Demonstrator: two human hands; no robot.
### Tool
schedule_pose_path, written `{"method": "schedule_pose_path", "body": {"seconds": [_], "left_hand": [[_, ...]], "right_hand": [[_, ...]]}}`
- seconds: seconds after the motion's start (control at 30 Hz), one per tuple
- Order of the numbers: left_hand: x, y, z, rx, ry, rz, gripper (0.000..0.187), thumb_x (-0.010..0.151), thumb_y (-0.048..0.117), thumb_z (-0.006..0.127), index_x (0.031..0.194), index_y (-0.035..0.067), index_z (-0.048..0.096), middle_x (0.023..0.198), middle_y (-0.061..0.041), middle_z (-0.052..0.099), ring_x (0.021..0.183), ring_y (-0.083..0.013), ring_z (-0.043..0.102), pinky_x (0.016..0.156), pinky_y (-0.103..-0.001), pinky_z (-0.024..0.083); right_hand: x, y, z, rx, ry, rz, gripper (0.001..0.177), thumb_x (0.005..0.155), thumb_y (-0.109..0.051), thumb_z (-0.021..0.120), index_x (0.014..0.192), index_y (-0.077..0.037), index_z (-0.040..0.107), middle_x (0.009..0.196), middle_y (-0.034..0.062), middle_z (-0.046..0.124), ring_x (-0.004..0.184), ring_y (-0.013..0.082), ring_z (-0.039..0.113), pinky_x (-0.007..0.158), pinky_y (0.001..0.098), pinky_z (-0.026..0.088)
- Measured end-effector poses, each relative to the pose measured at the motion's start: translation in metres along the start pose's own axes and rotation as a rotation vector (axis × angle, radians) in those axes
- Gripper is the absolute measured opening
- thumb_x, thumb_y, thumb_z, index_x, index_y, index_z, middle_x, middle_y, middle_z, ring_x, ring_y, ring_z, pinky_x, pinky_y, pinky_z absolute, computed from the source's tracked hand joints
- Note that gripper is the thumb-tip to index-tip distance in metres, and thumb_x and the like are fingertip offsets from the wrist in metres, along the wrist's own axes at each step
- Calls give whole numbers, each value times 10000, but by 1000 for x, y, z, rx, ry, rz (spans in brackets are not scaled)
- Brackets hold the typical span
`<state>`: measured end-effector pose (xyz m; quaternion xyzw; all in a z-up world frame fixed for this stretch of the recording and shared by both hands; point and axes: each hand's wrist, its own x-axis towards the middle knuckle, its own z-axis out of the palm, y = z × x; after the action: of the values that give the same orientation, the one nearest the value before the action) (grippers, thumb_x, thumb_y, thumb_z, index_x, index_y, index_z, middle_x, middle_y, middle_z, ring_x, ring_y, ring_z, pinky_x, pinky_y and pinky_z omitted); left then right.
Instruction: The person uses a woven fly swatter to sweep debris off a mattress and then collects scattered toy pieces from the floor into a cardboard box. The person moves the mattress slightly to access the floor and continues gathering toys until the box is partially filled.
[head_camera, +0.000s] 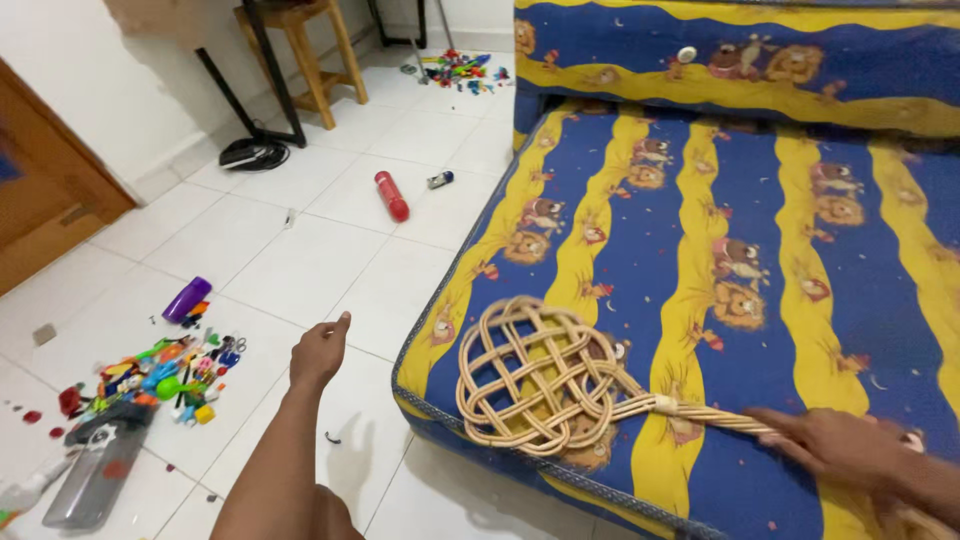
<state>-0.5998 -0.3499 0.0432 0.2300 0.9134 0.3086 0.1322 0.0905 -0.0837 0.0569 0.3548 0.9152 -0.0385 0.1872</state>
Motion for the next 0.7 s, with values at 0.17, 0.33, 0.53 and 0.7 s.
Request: {"method": "schedule_pose_path", "body": {"seconds": [0.17, 0.33, 0.53, 0.7], "left_hand": [[-26, 47, 29, 45, -61, 114, 759, 884, 723, 514, 1318, 126, 691, 1349, -121, 683, 1284, -332, 621, 1082, -461, 474], [-67, 103, 94, 188, -84, 341, 775, 885, 719, 521, 1398, 147, 621, 1450, -120, 609, 1375, -339, 535, 1136, -523, 409], [-139, 183, 209, 376, -195, 716, 837, 875, 738, 468, 1519, 204, 431, 1664, -120, 261, 1541, -341, 191, 1186, -677, 125], [-203, 248, 275, 491, -173, 913, 888, 929, 742, 404, 1587, 151, 325, 1674, -159, 206, 1557, -361, 157, 1171, -692, 100]], "right_hand": [[-34, 84, 26, 240, 357, 270, 510, 925, -521, 528, 1335, -226, 596, 650, 132, 732, 643, 328, 712, 621, 485, 579], [-113, 143, 71, 349, 644, 679, 416, 1070, -443, 452, 1142, -80, 641, 682, 184, 629, 583, 345, 673, 577, 458, 551], [-287, 161, 176, 230, -45, 568, 495, 933, -571, 512, 1299, -248, 592, 733, 119, 742, 703, 337, 755, 636, 492, 558], [-375, 205, 176, 258, 484, 954, 425, 1002, -538, 506, 1117, -151, 637, 646, 193, 655, 580, 395, 726, 594, 516, 548]]}}
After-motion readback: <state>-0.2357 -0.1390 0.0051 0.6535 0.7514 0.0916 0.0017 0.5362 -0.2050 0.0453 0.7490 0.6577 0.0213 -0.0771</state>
